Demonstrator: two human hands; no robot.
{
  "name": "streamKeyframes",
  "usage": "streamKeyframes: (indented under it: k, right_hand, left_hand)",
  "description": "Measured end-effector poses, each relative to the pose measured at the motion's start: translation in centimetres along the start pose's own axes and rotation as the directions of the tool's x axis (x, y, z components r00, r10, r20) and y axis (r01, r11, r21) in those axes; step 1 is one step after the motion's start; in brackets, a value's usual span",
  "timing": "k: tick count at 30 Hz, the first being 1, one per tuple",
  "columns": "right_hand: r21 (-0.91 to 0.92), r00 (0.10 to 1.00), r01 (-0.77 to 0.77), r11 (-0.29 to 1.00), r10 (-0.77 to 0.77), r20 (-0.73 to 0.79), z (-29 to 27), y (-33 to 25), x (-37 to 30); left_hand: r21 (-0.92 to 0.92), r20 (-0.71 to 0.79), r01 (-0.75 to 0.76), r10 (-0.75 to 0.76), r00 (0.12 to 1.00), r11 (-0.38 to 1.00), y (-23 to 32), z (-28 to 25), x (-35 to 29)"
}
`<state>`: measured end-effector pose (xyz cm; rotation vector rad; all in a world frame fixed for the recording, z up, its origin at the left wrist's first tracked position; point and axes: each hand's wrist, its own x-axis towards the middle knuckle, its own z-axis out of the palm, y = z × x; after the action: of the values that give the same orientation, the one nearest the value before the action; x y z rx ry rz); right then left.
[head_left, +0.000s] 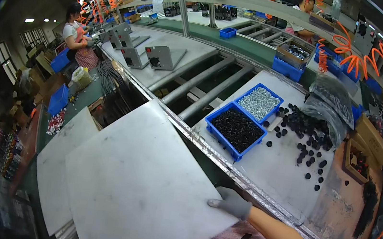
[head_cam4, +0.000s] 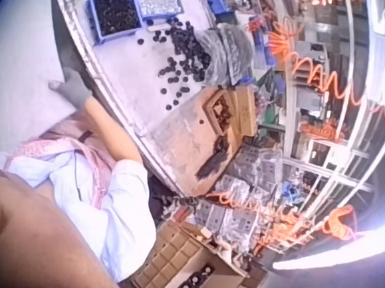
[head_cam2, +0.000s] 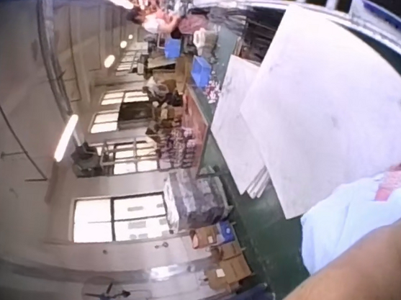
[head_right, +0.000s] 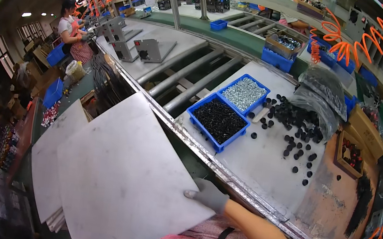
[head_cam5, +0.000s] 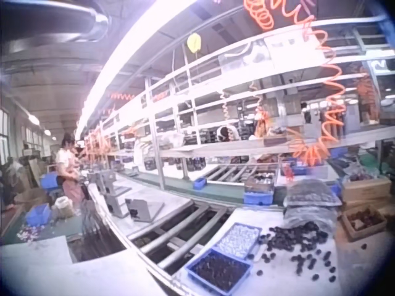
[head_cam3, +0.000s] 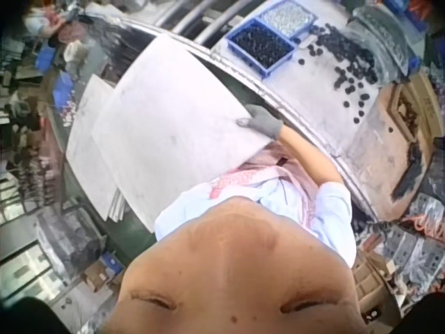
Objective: Assemble electronic housing by installing components, fans, and screws using a pneumatic screwdriver.
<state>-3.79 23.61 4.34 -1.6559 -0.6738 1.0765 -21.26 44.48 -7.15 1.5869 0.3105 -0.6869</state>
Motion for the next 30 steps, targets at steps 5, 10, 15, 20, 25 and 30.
streamKeyframes:
  k: [5, 10, 15, 20, 25, 30]
  right_hand:
    - [0.197, 0.980, -0.143, 0.970, 0.166, -0.107, -1.2, -2.4, -6.7]
    - [0.300, 0.959, 0.064, 0.952, 0.024, -0.281, -1.8, -3.4, -10.6]
    - [0.388, 0.833, 0.171, 0.906, 0.077, -0.548, -1.8, -3.4, -14.4]
    - [0.347, 0.673, 0.327, 0.879, 0.042, -0.739, -0.8, -5.1, -15.8]
    - [0.254, 0.558, 0.331, 0.909, 0.029, -0.829, -1.7, -7.2, -11.0]
    - [0.109, 0.569, 0.623, 0.774, -0.354, -0.742, -6.5, -10.0, 1.1]
  left_hand:
    - [-0.238, -0.360, -0.240, 0.144, 0.922, 0.941, 4.3, -4.1, 2.3]
    - [-0.434, -0.585, -0.529, 0.219, 0.781, 0.729, 11.9, -8.6, 8.1]
    - [-0.622, -0.636, -0.663, 0.225, 0.738, 0.416, 18.9, -12.6, 16.0]
    - [-0.701, -0.653, -0.693, 0.241, 0.718, 0.165, 23.7, -13.6, 20.7]
    - [-0.727, -0.649, -0.685, 0.276, 0.709, 0.049, 25.3, -13.0, 22.6]
    - [-0.722, -0.651, -0.692, 0.338, 0.680, 0.002, 26.3, -12.7, 20.5]
